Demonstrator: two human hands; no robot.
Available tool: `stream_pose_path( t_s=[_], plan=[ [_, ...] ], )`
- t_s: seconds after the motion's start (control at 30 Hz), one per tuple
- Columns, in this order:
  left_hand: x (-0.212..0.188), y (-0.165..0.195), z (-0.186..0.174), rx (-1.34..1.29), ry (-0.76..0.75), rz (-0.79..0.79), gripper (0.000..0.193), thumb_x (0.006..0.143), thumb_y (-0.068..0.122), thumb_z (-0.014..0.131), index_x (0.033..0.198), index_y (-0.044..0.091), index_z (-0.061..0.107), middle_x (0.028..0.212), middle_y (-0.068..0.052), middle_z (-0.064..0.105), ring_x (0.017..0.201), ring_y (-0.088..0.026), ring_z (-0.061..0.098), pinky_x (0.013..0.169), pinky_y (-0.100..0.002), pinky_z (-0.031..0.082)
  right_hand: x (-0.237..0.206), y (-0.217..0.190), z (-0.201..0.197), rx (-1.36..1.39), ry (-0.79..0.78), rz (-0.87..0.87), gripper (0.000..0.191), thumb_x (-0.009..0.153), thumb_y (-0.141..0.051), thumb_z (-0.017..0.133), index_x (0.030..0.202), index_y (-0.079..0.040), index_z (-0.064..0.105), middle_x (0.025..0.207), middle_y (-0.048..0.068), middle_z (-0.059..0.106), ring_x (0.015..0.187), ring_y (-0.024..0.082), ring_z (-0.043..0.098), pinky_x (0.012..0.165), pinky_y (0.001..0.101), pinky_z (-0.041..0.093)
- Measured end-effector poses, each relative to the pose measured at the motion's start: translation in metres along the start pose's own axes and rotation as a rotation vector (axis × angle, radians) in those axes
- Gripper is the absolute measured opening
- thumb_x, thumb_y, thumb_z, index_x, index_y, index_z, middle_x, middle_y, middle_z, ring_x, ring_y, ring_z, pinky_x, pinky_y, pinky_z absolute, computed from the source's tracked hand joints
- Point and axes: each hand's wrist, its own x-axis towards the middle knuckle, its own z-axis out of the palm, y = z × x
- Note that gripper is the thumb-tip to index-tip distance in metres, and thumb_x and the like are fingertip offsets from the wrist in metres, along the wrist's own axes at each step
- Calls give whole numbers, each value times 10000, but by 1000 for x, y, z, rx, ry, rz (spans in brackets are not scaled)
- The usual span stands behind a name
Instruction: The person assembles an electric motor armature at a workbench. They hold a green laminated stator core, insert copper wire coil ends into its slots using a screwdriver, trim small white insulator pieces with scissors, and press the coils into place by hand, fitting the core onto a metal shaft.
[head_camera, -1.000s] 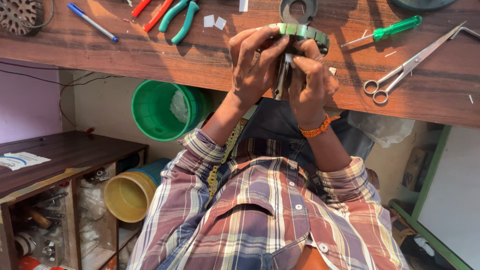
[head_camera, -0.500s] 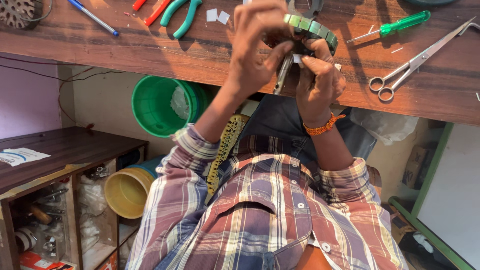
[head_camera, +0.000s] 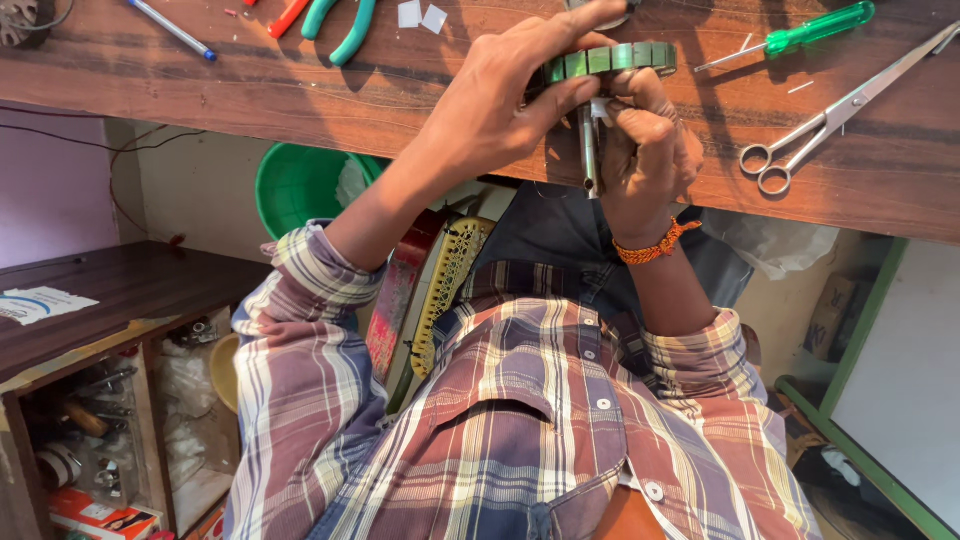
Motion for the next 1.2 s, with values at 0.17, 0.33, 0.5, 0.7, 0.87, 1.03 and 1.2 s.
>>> stream_pose_path(
  t_s=[0.17,0.33,0.5,0.7,0.87,1.03,1.2],
  plan=[
    [3,8,1,-66,2,-105,286,1048,53,703,1298,85,569,1123,-114,684,1068,-299,714,928,-396,563,-4,2,2,220,-52,51,235,1044,158,621,1143,-9,489,1293,248,621,1120,332,686,964,416,587],
    [12,6,5,-245,-30,-208,307,1028,58,706,1297,55,559,1170,-108,661,1078,-291,692,952,-407,558,-4,8,1,271,-69,20,241,1058,171,599,1134,-20,473,1229,212,624,1101,312,669,906,357,575],
    [19,11,22,-19,39,-182,363,980,71,759,1261,70,530,1164,-65,652,1145,-314,621,951,-445,538,-5,10,1,320,-2,142,193,1084,136,597,1152,-3,481,1253,189,621,1046,235,651,882,324,560],
    [28,15,31,235,67,-58,558,955,105,765,1381,44,409,1211,-55,636,1132,-348,571,878,-488,512,0,11,-11,399,216,391,147,1059,59,661,1093,3,530,1203,197,691,818,170,660,685,252,556],
    [30,17,32,293,14,-96,502,985,172,796,1319,80,432,1162,-58,637,1129,-340,591,867,-486,530,14,12,-22,429,248,364,125,1066,11,693,1108,-8,578,1155,141,673,842,139,664,704,238,564],
    [31,17,32,321,29,-50,545,977,154,792,1372,59,430,1180,-81,631,1167,-363,596,831,-486,530,22,10,-28,-9,162,103,169,1026,74,767,1096,-17,643,1091,121,701,989,257,700,831,338,585],
    [32,16,35,354,40,-23,537,972,141,791,1375,52,448,1181,-106,622,1155,-371,603,822,-485,533,36,17,-40,-29,51,-67,210,972,124,805,1066,-21,685,1037,122,706,947,260,702,825,362,587]
  ],
)
